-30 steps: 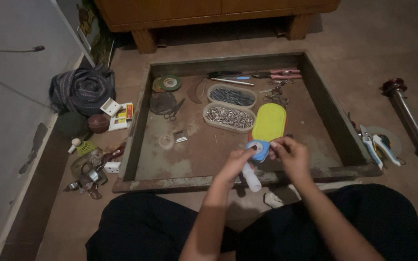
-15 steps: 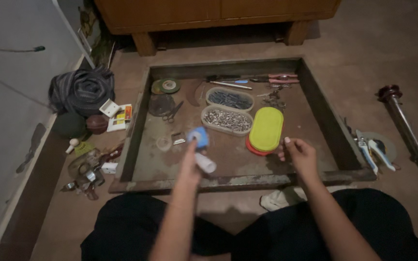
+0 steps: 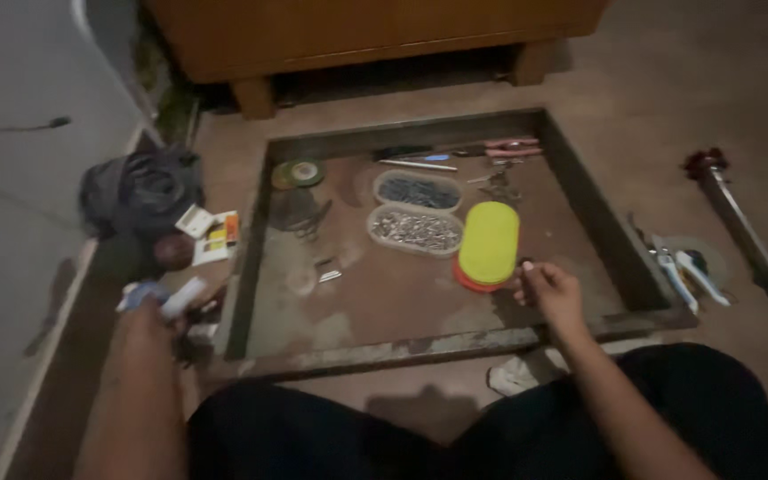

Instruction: The person sits on the floor and organizes various hardware items on a low metal tray. They move a long metal rod, a roll of tape, a small white tube, and several plastic containers filled with nails and screws to different positions on the tray and the surrounding floor.

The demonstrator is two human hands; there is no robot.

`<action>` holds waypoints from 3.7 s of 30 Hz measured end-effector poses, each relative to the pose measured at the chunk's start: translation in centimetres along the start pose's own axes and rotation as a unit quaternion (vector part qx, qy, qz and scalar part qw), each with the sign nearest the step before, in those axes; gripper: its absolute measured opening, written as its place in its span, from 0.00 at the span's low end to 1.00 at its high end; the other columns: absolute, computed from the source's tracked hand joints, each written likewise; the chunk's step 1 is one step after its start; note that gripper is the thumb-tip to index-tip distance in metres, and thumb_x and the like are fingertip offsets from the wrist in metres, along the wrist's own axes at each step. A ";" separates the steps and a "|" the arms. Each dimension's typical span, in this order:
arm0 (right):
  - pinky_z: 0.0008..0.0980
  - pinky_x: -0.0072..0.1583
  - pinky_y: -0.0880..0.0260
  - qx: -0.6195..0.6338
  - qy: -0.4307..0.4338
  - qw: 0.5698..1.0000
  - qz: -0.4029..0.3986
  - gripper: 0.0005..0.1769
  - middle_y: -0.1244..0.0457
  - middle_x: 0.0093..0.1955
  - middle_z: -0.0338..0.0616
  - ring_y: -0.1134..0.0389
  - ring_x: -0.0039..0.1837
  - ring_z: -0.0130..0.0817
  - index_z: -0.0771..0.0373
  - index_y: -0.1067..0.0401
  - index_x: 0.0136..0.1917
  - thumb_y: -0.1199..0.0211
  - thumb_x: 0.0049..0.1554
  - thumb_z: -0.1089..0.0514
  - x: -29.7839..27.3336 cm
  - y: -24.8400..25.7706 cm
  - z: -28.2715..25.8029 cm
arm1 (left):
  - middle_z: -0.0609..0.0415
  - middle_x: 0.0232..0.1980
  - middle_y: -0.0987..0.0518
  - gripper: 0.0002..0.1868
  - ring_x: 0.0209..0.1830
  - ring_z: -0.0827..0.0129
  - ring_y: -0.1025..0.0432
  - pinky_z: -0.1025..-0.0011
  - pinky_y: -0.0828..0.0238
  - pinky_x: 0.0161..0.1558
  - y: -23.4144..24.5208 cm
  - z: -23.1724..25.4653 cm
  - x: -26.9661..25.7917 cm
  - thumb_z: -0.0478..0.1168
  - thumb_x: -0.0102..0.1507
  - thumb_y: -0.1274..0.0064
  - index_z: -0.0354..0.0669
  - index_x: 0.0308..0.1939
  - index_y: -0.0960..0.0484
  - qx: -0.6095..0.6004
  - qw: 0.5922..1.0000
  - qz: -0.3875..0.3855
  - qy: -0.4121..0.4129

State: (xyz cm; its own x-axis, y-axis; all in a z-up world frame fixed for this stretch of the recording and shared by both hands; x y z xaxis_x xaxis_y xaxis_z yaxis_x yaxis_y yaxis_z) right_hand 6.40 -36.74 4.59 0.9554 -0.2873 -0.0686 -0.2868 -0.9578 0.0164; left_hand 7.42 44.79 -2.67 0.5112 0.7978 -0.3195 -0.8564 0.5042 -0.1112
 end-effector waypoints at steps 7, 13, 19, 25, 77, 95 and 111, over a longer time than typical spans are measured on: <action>0.29 0.40 0.32 -0.010 -0.002 1.000 0.024 0.16 0.32 0.39 0.45 0.31 0.37 0.30 0.70 0.25 0.47 0.41 0.65 0.53 0.6 1.1 1.1 | 0.41 0.46 0.24 0.22 0.42 0.52 0.27 0.57 0.29 0.42 3.2 -1.5 2.9 0.52 0.67 0.46 0.39 0.56 0.22 0.260 0.962 0.084 0.015; 0.29 0.40 0.32 -0.033 0.006 0.999 0.011 0.16 0.31 0.38 0.43 0.31 0.37 0.29 0.69 0.25 0.47 0.41 0.64 0.52 1.9 0.1 2.1 | 0.35 0.50 0.24 0.24 0.47 0.46 0.28 0.52 0.30 0.47 1.4 -1.4 3.6 0.51 0.67 0.47 0.35 0.58 0.23 0.409 0.909 0.079 -0.006; 0.28 0.40 0.32 0.016 0.009 0.999 -0.026 0.15 0.32 0.37 0.42 0.32 0.37 0.27 0.69 0.24 0.48 0.40 0.64 0.53 2.7 -1.2 3.2 | 0.29 0.55 0.25 0.26 0.52 0.39 0.28 0.47 0.31 0.52 -4.1 1.1 1.2 0.49 0.67 0.48 0.31 0.61 0.23 0.493 0.856 0.071 -0.140; 0.27 0.42 0.32 -0.053 0.003 0.998 -0.046 0.14 0.30 0.38 0.41 0.32 0.38 0.25 0.68 0.22 0.47 0.41 0.63 0.54 2.6 -2.1 4.7 | 0.27 0.55 0.26 0.30 0.55 0.36 0.29 0.44 0.32 0.55 -18.3 -0.7 -13.0 0.48 0.61 0.46 0.26 0.59 0.23 0.497 0.742 0.076 -0.443; 0.81 0.67 0.59 -0.692 0.000 0.716 -0.095 0.43 0.56 0.78 0.66 0.59 0.77 0.72 0.58 0.49 0.78 0.44 0.56 0.37 39.8 -9.9 2.7 | 0.35 0.81 0.56 0.48 0.81 0.36 0.64 0.30 0.77 0.72 -36.3 -13.3 -35.3 0.63 0.64 0.50 0.41 0.79 0.49 0.593 0.667 -0.345 -0.291; 0.47 0.62 0.34 -0.540 0.099 0.803 -0.230 0.24 0.33 0.60 0.59 0.32 0.60 0.54 0.63 0.30 0.64 0.54 0.64 0.47 29.0 -6.9 7.0 | 0.34 0.81 0.49 0.46 0.79 0.35 0.55 0.28 0.65 0.70 -35.3 -12.8 -35.9 0.57 0.60 0.41 0.40 0.76 0.40 0.508 0.692 -0.264 -0.440; 0.50 0.53 0.29 -0.533 0.117 0.837 -0.034 0.29 0.31 0.55 0.56 0.28 0.54 0.55 0.57 0.31 0.67 0.36 0.53 0.51 12.0 -0.4 -4.3 | 0.40 0.81 0.49 0.36 0.80 0.43 0.60 0.32 0.74 0.71 -35.1 -11.0 -41.2 0.50 0.61 0.44 0.43 0.71 0.34 0.483 0.701 -0.347 -0.393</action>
State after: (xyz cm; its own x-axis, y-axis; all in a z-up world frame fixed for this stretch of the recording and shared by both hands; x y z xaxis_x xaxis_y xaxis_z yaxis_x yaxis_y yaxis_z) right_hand 18.27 -39.86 8.06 0.9905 -0.1045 0.0898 -0.1243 -0.3961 0.9098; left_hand 15.61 -9.42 4.01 0.9877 -0.0077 0.1560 -0.1265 0.5463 0.8280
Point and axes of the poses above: each hand's wrist, its own x-axis towards the middle knuckle, its own y-axis out of the back of the hand, z = x × y, the point moved 10 cm from there along x, towards the middle knuckle
